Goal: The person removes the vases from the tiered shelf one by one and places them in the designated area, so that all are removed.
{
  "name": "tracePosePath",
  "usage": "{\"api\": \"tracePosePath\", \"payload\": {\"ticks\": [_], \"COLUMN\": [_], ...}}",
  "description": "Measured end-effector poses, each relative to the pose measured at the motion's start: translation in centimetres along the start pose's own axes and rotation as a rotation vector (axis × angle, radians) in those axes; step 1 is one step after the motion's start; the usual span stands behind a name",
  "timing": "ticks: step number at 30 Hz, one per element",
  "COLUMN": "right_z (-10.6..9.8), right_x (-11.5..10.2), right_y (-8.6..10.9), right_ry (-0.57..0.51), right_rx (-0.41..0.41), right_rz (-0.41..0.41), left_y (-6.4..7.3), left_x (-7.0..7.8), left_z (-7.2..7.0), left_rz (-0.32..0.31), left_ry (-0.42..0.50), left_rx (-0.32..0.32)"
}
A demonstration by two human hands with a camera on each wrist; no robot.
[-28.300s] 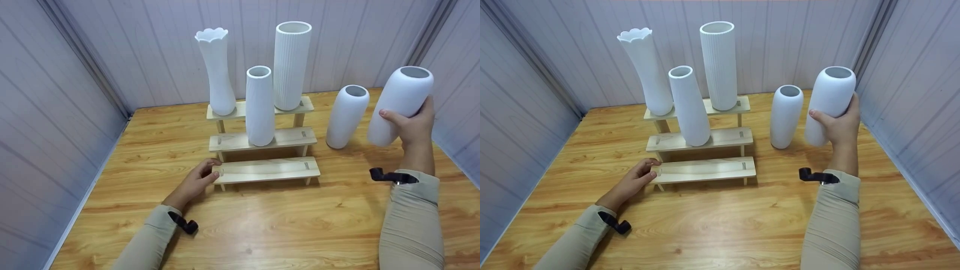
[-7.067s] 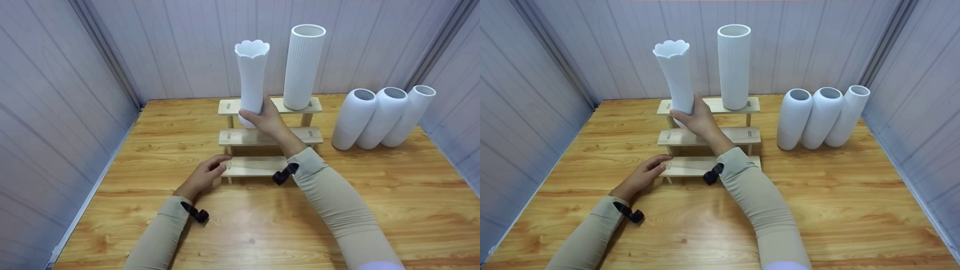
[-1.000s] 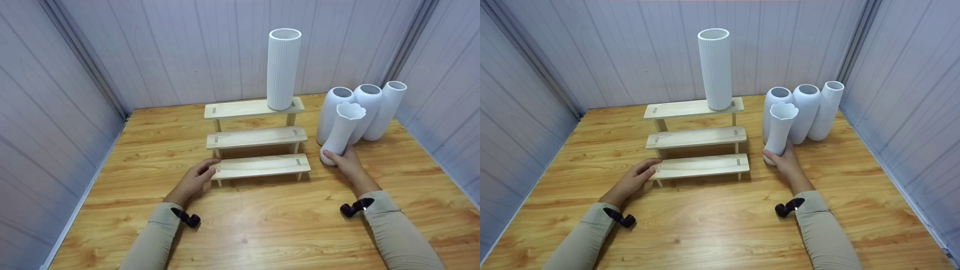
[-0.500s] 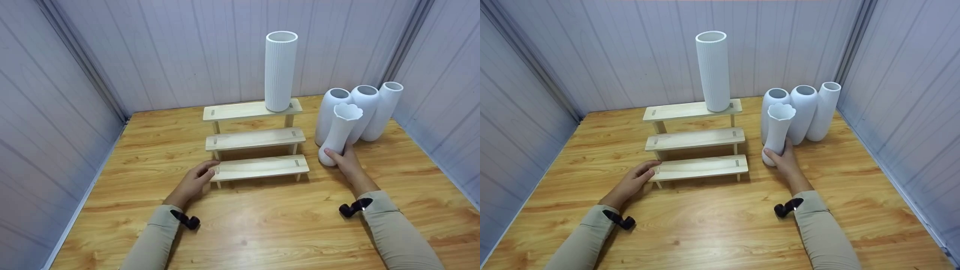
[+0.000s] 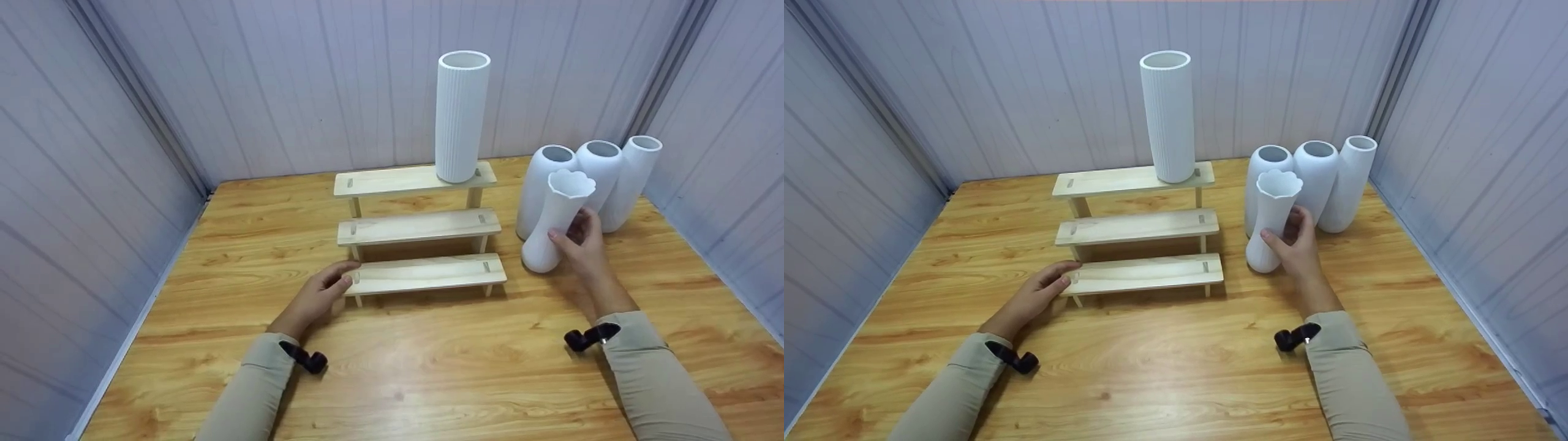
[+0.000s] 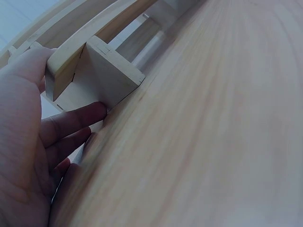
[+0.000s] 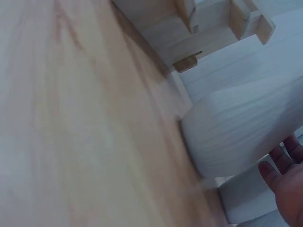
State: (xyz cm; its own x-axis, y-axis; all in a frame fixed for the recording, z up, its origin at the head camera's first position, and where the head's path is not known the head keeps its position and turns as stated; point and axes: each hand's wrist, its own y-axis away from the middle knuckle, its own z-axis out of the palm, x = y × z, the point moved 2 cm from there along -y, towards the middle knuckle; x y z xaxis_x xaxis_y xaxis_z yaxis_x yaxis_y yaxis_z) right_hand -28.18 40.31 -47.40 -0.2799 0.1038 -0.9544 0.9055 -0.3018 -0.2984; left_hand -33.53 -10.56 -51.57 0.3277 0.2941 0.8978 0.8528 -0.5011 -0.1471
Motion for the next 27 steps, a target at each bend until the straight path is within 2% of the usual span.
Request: {"api": "tracePosePath", "payload": {"ticks": [2, 9, 10, 17, 22, 27], "right_z": [-0.3, -0.5, -0.5, -0.4, 0.0, 0.5], "right_x": [-0.5, -2.1, -2.4, -4.2, -5.5, -6.3], "right_y": [-0.1, -0.5, -0.6, -1.6, -2.1, -2.6], "right_ry": [0.041, 0.114, 0.119, -0.094, -0.084, -0.056], "right_rx": [-0.008, -0.029, -0.026, 0.038, 0.074, 0.073], "right_rz": [-0.009, -0.011, -0.018, -0.072, -0.092, -0.065], "left_y": [0.0, 1.0, 1.1, 0.9, 0.8, 0.8], "left_x": [-0.1, 3.3, 3.3, 3.0, 3.0, 3.2], "left_z": [0.0, 0.1, 0.1, 0.3, 0.3, 0.1], "left_rz": [-0.006, -0.01, -0.01, -0.022, -0.031, -0.033], "left_ry": [0.002, 0.008, 0.008, 0.004, 0.003, 0.006], "left_rx": [-0.001, -0.041, -0.036, -0.002, -0.002, -0.015]}}
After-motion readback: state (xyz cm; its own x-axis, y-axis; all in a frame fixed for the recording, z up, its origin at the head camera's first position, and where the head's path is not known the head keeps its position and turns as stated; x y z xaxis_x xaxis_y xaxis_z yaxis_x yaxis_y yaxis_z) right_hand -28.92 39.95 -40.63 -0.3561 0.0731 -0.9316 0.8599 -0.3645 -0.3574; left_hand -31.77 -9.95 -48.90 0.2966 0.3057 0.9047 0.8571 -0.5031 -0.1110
